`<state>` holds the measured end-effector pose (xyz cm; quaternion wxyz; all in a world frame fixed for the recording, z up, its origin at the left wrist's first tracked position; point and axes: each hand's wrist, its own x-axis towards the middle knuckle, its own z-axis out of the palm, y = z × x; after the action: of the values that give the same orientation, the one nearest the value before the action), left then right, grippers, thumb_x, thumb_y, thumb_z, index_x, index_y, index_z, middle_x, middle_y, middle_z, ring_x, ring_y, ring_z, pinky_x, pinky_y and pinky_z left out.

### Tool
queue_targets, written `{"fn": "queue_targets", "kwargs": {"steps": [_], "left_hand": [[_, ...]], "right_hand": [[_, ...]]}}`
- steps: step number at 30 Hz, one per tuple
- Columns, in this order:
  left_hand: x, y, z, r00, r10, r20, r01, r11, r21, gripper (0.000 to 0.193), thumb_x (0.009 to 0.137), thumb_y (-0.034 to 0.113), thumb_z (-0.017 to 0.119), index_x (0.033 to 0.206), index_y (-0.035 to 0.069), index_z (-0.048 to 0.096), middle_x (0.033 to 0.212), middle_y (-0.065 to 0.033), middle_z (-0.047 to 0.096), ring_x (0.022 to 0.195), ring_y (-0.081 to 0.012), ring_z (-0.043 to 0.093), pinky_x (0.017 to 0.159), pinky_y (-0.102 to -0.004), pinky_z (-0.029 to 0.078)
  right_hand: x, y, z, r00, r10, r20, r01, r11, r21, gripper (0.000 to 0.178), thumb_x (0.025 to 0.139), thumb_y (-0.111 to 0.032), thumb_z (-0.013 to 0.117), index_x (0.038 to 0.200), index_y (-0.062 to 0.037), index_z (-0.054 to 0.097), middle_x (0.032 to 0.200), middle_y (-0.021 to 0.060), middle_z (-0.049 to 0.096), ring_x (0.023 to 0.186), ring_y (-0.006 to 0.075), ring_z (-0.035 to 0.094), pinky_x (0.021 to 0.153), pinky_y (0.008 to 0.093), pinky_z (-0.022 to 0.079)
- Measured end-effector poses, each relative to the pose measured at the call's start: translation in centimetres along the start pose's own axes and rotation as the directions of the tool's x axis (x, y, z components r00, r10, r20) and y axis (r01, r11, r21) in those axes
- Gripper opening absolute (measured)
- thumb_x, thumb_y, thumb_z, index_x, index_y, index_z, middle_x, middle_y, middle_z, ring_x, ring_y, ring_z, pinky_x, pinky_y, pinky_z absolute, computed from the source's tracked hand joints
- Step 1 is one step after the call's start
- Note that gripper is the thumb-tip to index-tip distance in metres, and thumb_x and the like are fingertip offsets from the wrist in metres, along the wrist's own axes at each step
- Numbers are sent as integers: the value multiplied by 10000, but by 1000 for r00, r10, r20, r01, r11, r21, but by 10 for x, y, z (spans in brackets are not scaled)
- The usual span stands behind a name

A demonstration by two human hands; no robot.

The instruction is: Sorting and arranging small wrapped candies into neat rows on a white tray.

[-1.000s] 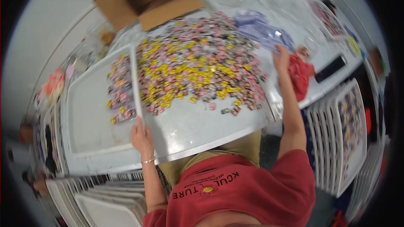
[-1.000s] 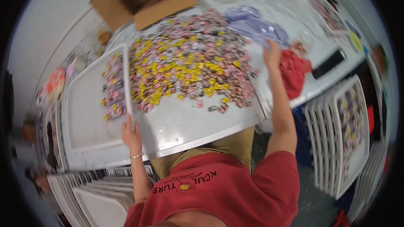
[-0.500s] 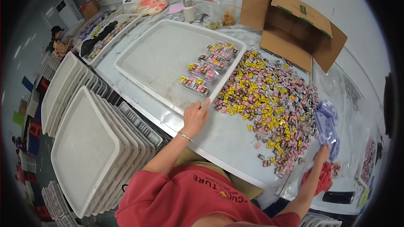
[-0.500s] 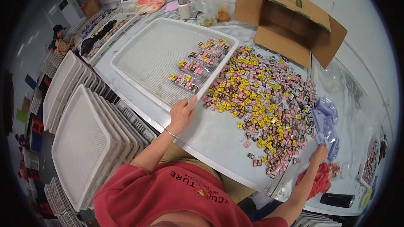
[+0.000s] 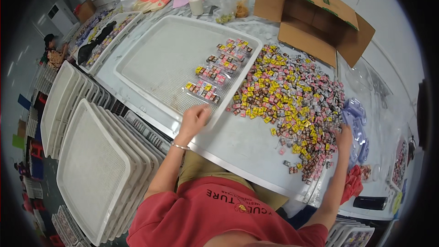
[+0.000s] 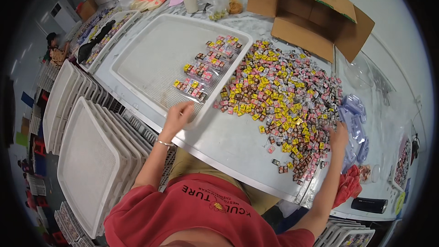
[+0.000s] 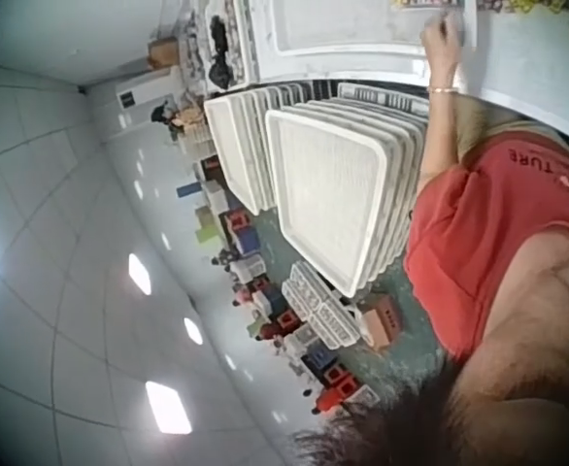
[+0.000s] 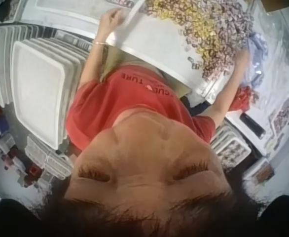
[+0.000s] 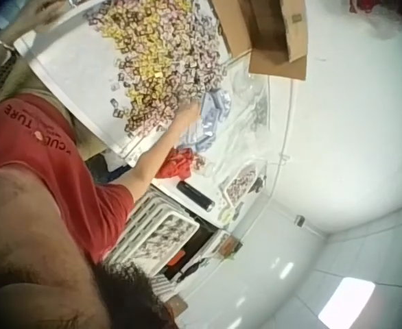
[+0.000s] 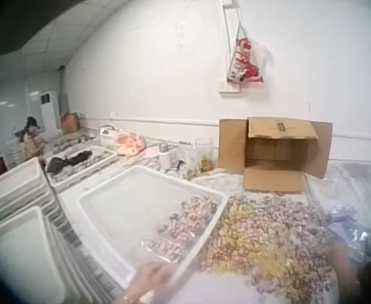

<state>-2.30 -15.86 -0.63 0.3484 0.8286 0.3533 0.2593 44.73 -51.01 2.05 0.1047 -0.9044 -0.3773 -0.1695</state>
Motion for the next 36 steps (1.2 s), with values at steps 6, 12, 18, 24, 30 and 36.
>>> {"fn": "queue_targets", "kwargs": {"steps": [6, 12, 18, 24, 30, 36], "left_hand": [[26, -6, -16, 779, -627, 3, 264, 323, -909, 504, 921, 268, 597, 1336, 40, 423, 1031, -70, 566, 887, -204, 566, 814, -385, 488], [50, -16, -16, 776, -622, -99, 255, 455, -853, 632, 901, 325, 612, 1419, 82, 342, 1215, -131, 517, 1123, -240, 502, 937, -436, 411], [122, -31, -39, 902, -373, -218, 229, 840, -491, 610, 866, 389, 635, 1311, 1, 483, 1159, -184, 575, 1063, -260, 556, 910, -379, 447], [184, -62, -28, 960, -260, -107, 262, 965, 9, 614, 746, 447, 728, 1002, -99, 619, 921, -225, 650, 831, -249, 637, 755, -371, 500], [186, -67, -35, 945, -324, 52, 327, 942, -72, 528, 669, 448, 783, 709, -59, 644, 706, -181, 655, 615, -227, 629, 579, -356, 492], [194, -72, -36, 929, -359, 90, 365, 929, -63, 494, 651, 440, 798, 641, -25, 633, 645, -136, 642, 565, -209, 610, 530, -349, 474]], "right_hand": [[13, -245, 1, 852, -214, 478, -421, 262, 868, 254, 872, -124, 655, 1085, 15, 643, 937, 68, 680, 828, 116, 639, 743, 247, 518], [28, -364, 28, 846, -325, 422, -443, 13, 897, 389, 890, -114, 637, 1218, 65, 529, 1075, 114, 617, 934, 159, 633, 824, 272, 537], [38, -406, 24, 757, -131, 640, -650, -255, 716, 597, 887, -161, 645, 1338, 122, 377, 1163, 150, 576, 1103, 235, 562, 934, 315, 483], [58, -439, 61, 709, -164, 686, -686, 66, 724, 284, 889, -194, 633, 1094, -51, 500, 1102, 83, 539, 958, 155, 485, 804, 282, 392], [66, -462, 73, 592, -50, 805, -801, 81, 594, 146, 912, -130, 570, 1034, -52, 550, 925, 35, 554, 845, 134, 484, 772, 318, 405], [65, -462, 89, 697, -136, 704, -681, 180, 710, 87, 899, -93, 573, 953, -25, 566, 904, 44, 560, 796, 130, 497, 652, 264, 417]]}}
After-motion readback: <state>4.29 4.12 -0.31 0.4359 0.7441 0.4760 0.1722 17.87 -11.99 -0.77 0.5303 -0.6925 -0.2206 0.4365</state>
